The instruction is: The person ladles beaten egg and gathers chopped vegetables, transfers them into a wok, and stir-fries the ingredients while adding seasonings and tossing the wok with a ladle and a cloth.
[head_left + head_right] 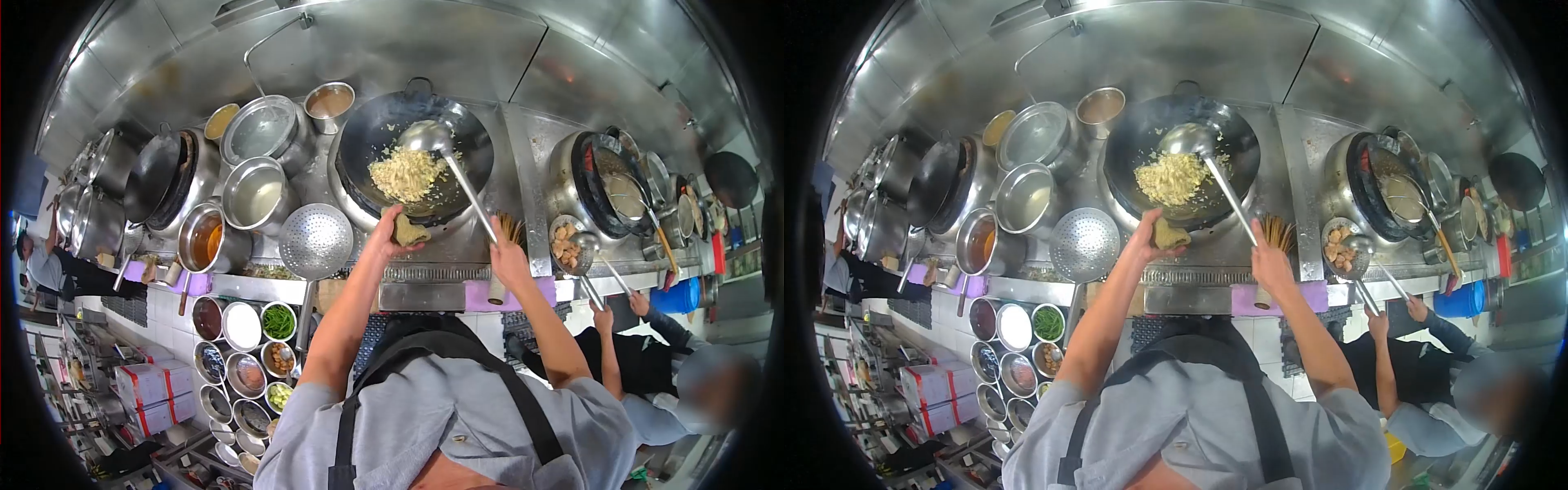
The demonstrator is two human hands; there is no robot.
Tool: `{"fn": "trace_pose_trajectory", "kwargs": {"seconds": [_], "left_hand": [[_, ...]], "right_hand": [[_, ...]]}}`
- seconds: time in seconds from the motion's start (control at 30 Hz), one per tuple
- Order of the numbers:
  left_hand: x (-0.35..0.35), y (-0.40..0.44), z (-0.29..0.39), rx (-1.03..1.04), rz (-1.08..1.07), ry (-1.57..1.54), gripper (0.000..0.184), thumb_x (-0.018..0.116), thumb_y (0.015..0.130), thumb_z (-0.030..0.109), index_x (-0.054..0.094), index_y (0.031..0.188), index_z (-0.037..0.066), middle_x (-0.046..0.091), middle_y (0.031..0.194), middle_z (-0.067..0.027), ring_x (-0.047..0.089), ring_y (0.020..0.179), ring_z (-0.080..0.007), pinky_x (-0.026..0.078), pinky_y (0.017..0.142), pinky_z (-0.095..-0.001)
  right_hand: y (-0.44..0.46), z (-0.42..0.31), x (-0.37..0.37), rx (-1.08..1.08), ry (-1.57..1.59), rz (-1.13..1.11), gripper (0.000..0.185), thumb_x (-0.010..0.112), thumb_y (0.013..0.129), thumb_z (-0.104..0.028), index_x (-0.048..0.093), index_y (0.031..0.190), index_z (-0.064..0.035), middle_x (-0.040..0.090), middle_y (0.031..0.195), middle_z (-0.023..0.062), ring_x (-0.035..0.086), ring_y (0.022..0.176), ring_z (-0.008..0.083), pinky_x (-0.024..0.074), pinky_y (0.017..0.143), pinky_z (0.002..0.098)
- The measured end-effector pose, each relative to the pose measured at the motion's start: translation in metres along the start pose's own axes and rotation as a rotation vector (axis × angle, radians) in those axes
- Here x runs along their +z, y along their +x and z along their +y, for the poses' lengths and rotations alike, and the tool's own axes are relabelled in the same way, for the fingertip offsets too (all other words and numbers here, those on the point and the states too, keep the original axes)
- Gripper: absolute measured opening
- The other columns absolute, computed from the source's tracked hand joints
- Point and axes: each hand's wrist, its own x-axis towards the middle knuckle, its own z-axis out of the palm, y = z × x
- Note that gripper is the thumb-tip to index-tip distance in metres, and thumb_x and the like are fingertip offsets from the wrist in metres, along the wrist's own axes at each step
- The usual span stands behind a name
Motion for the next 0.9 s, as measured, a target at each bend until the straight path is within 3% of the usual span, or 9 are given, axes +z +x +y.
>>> {"fn": "trace_pose_trajectory", "kwargs": {"seconds": [0.17,0.37,0.47,0.57,0.67,0.7,0.77,0.87,0.9], "left_hand": [[-0.012,0.023,-0.007,-0.015,-0.106,-0.071,0.054,0.059,0.094,0.04,0.051,0.138,0.009,0.06,0.129,-0.0165,0.061,0.113,-0.04,0.051,0.093,-0.0642],[-0.01,0.037,0.003,-0.112,-0.061,-0.163,0.048,0.056,0.093,0.026,0.051,0.137,0.007,0.06,0.13,-0.0184,0.062,0.115,-0.0391,0.052,0.094,-0.0627],[-0.006,0.038,-0.008,0.052,0.001,0.005,0.039,0.056,0.091,0.017,0.053,0.127,0.004,0.064,0.121,-0.0195,0.068,0.105,-0.0378,0.059,0.084,-0.0559],[-0.004,0.015,-0.016,0.058,-0.087,-0.016,0.035,0.056,0.091,0.014,0.053,0.124,0.004,0.065,0.118,-0.0194,0.07,0.099,-0.0373,0.06,0.077,-0.0534],[0.004,-0.031,-0.025,0.069,-0.086,-0.083,0.034,0.056,0.091,0.012,0.053,0.124,0.004,0.066,0.115,-0.0194,0.071,0.095,-0.0374,0.061,0.071,-0.0512],[0.017,-0.057,-0.021,0.07,-0.049,-0.053,0.031,0.055,0.092,0.012,0.053,0.122,0.003,0.067,0.112,-0.02,0.07,0.094,-0.0374,0.06,0.068,-0.0495],[0.016,-0.053,-0.019,0.055,-0.046,-0.088,0.03,0.055,0.093,0.012,0.053,0.121,0.002,0.066,0.112,-0.0207,0.07,0.095,-0.0385,0.06,0.068,-0.0482],[-0.02,-0.004,-0.033,0.094,-0.11,-0.1,0.027,0.056,0.094,0.014,0.051,0.118,0.002,0.066,0.113,-0.0224,0.069,0.096,-0.0424,0.062,0.074,-0.0521],[-0.031,-0.001,-0.046,0.158,-0.122,-0.079,0.027,0.056,0.094,0.014,0.051,0.117,0.002,0.066,0.113,-0.0226,0.069,0.096,-0.0426,0.062,0.076,-0.0534]], "right_hand": [[0.005,0.052,0.003,0.014,0.082,0.121,0.07,0.055,0.092,-0.007,0.031,0.157,-0.0142,0.065,0.083,0.0333,0.064,0.074,0.0516,0.0505,0.07,0.0562],[0.008,-0.009,0.023,-0.21,0.379,0.315,0.066,0.06,0.092,-0.012,0.038,0.154,-0.0102,0.069,0.1,0.0262,0.069,0.083,0.0428,0.0536,0.077,0.044],[-0.016,-0.037,0.055,0.211,0.346,0.036,0.065,0.062,0.093,-0.01,0.038,0.154,-0.0069,0.068,0.1,0.0303,0.07,0.089,0.0452,0.0545,0.08,0.0422],[-0.039,0.004,0.111,-0.03,0.369,0.148,0.066,0.06,0.094,-0.008,0.035,0.155,-0.0067,0.067,0.095,0.0319,0.07,0.086,0.046,0.0545,0.075,0.0438],[-0.054,-0.007,0.041,-0.228,0.481,-0.068,0.066,0.056,0.094,-0.007,0.033,0.156,-0.006,0.066,0.09,0.0315,0.068,0.08,0.0482,0.0533,0.071,0.047],[-0.056,-0.022,0.004,-0.183,0.515,-0.211,0.065,0.054,0.094,-0.006,0.032,0.156,-0.0053,0.066,0.089,0.0316,0.067,0.079,0.049,0.053,0.07,0.0478],[-0.056,-0.067,-0.078,0.222,0.572,-0.713,0.064,0.051,0.094,-0.004,0.032,0.155,-0.0027,0.065,0.085,0.0323,0.066,0.078,0.0512,0.0528,0.069,0.0487],[0.0,-0.031,-0.009,-0.216,0.251,-0.267,0.071,0.056,0.093,-0.007,0.026,0.157,-0.0027,0.065,0.078,0.0306,0.066,0.074,0.0481,0.053,0.07,0.0468],[0.013,-0.024,0.009,-0.177,0.182,-0.216,0.07,0.056,0.093,-0.007,0.027,0.157,-0.0021,0.064,0.078,0.0317,0.066,0.074,0.0488,0.0525,0.07,0.0476]]}}
